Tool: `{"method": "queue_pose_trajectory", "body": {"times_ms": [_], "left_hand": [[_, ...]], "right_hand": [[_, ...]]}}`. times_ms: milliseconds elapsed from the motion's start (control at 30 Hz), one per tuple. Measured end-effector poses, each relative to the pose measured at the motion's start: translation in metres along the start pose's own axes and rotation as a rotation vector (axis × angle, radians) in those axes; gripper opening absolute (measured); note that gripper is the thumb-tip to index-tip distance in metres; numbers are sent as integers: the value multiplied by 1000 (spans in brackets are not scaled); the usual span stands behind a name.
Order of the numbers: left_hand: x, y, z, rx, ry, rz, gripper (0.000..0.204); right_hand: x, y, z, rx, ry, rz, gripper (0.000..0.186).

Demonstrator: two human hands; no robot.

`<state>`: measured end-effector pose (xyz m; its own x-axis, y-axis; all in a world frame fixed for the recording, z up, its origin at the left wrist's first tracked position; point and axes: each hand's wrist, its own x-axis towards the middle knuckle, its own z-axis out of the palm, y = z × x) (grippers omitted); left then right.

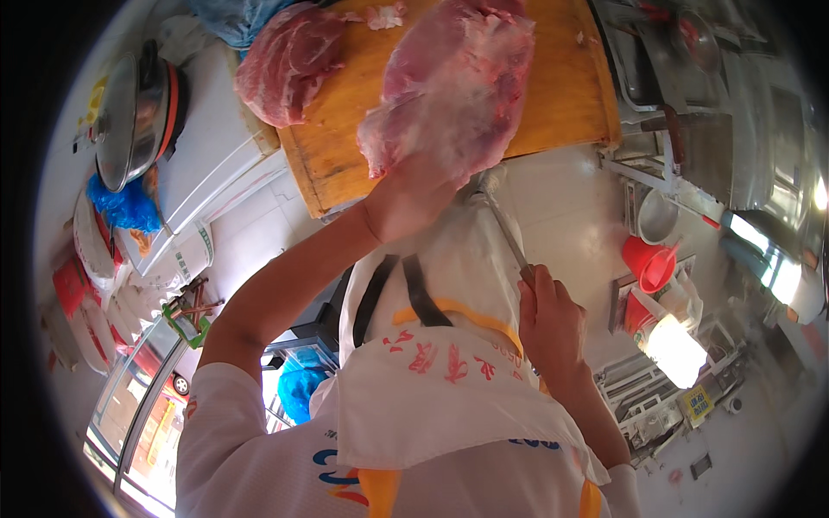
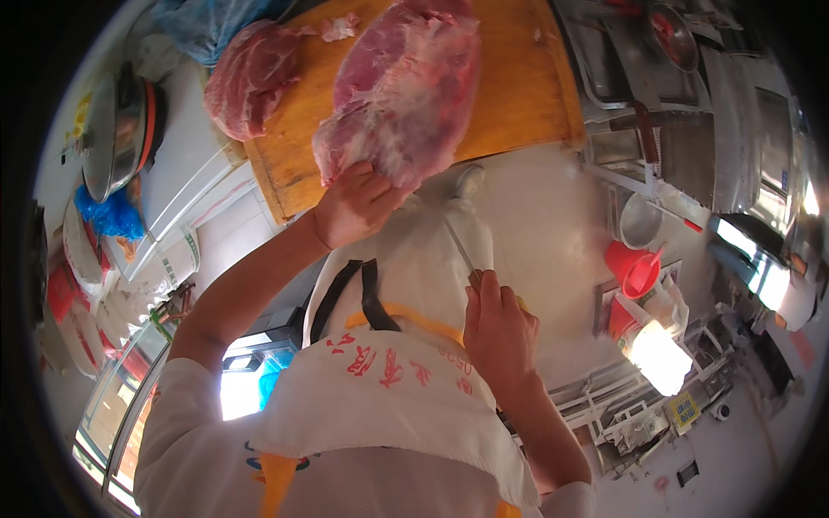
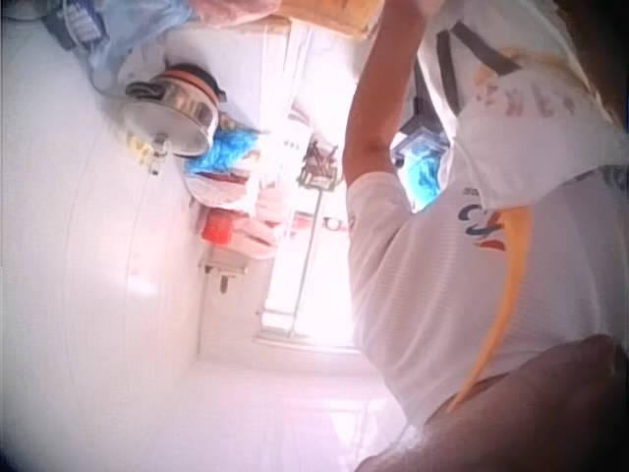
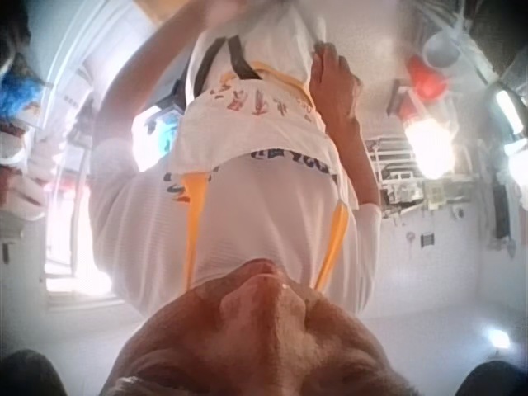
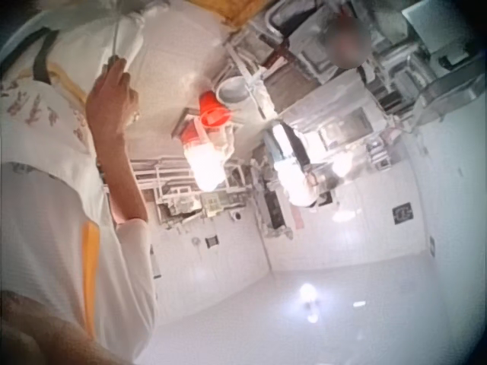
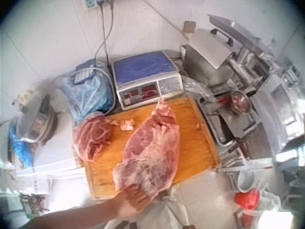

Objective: The person is using a knife to cut and trim fat and connective tissue from a large piece of raw meat on a wooden cutting board.

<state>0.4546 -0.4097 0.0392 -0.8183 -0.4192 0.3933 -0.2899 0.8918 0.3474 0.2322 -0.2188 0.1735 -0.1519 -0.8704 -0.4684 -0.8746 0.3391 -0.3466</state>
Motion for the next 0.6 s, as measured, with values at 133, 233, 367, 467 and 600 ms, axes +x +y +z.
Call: {"method": "queue_pose_trajectory", "body": {"times_ms": [133,233,367,467,600], "left_hand": [[0,-5,2,-110,-5,4,17],[3,-4,-9,-75,-173,-28,18],[-7,-9,-13,-64,-195,-49,18],[-7,-11,-14,-154,-4,-35,19],[-6,-8,-17,-162,3,-43,19]], "right_hand": [[34,-23,3,83,95,-42,18],[35,-6,28,-13,58,-33,17],[-4,24,37,-6,-15,15,21],[8,-1,15,143,117,-23,23],[33,-6,32,113,70,-25,22]]}}
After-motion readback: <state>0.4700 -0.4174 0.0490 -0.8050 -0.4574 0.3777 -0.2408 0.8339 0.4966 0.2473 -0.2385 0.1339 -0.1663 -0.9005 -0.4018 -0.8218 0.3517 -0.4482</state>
